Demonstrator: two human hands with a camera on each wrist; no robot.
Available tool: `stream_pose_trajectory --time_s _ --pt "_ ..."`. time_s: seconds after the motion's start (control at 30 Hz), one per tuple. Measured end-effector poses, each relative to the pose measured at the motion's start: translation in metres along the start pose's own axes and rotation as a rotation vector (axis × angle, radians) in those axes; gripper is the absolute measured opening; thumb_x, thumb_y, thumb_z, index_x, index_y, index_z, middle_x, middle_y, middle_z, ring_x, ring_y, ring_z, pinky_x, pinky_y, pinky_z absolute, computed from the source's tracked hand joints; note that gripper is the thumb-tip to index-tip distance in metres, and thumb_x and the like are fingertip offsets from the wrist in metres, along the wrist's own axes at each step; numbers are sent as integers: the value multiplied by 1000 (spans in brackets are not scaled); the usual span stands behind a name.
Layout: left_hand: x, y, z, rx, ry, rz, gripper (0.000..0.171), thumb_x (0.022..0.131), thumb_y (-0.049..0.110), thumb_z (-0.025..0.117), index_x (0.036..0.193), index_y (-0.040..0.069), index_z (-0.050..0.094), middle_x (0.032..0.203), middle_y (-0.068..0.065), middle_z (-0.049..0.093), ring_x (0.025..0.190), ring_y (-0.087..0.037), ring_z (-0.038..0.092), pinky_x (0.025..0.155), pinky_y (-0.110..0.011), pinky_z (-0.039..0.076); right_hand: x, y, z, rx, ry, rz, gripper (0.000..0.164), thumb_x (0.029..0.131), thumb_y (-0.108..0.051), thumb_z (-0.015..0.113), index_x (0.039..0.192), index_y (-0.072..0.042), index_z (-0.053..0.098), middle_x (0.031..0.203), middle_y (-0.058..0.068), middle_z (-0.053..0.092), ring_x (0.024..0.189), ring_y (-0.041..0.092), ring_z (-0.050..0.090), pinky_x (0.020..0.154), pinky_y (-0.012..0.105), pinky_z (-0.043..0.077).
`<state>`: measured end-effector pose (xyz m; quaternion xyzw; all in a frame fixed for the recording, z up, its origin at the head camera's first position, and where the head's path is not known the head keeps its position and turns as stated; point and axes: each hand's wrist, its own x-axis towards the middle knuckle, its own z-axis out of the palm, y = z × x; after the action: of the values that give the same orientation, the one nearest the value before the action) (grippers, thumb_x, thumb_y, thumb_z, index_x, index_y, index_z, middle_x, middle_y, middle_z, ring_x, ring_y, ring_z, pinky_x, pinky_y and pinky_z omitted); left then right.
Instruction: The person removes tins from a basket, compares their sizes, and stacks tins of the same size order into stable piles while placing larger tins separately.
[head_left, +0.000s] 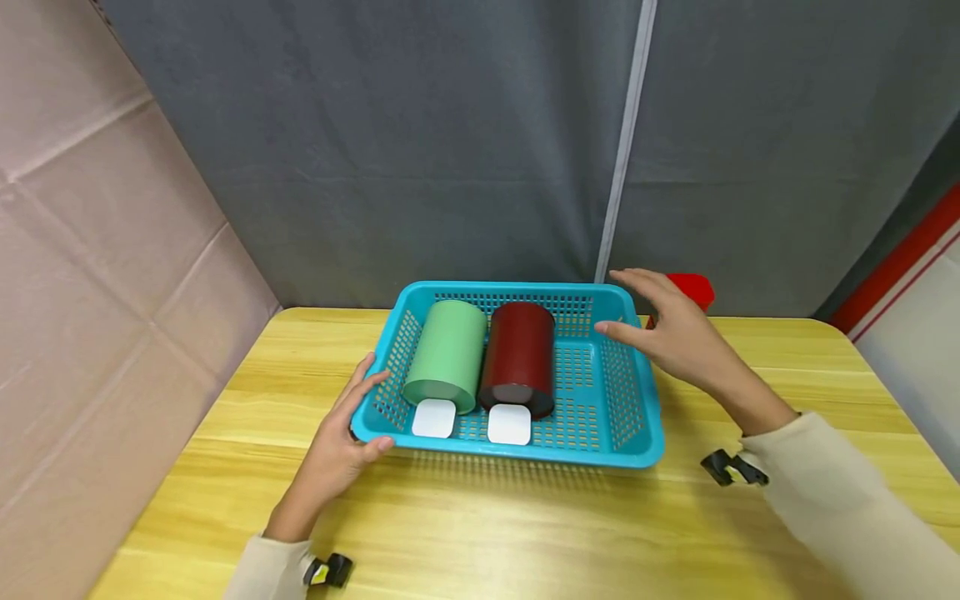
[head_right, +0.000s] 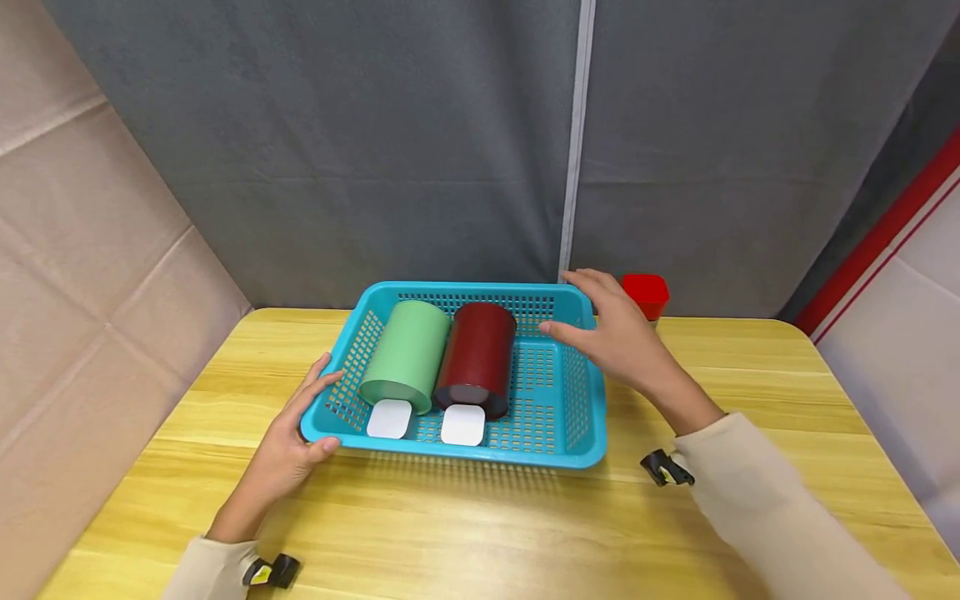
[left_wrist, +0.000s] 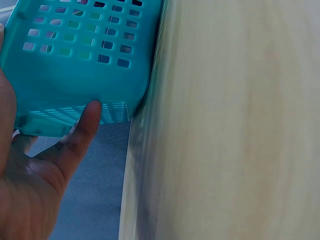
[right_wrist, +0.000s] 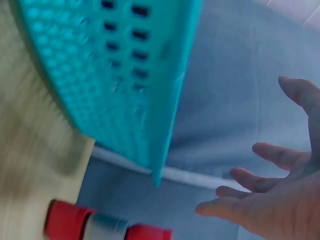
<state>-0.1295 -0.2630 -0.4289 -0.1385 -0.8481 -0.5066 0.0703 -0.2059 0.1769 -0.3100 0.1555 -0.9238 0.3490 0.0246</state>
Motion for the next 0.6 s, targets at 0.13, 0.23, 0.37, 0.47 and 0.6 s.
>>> stream_pose_trajectory --time_s 0.13,0.23,0.37,0.47,0.6 --pt "-1 0 0 2 0 0 87 81 5 86 157 16 47 177 3 14 156 -46 26 103 -7 43 4 -17 5 -1 -24 -4 80 96 -38 73 162 -8 38 168 23 31 150 47 33 105 72 46" --pt "-1 0 0 5 2 -1 87 81 5 86 157 17 47 177 4 14 157 -45 26 103 -7 43 7 -28 9 2 -35 3 79 96 -39 73 162 -10 39 169 21 29 151 46 32 108 73 43" --pt "0 1 0 12 2 2 87 81 7 86 157 19 47 178 2 14 157 -43 25 103 -6 42 11 -36 16 14 -55 13 78 96 -38 73 162 -12 38 170 20 27 153 46 30 111 73 41" --pt "1 1 0 12 2 10 86 81 7 86 157 18 47 178 -4 14 157 -45 25 103 -7 42 14 -41 22 21 -73 12 79 97 -37 72 163 -14 37 171 19 25 154 45 29 113 72 39" --pt "0 -1 0 19 4 18 86 81 8 86 157 18 47 177 -7 14 156 -48 26 102 -7 43 19 -48 28 0 -106 12 82 97 -39 72 165 -16 33 172 19 23 155 46 28 114 71 38"
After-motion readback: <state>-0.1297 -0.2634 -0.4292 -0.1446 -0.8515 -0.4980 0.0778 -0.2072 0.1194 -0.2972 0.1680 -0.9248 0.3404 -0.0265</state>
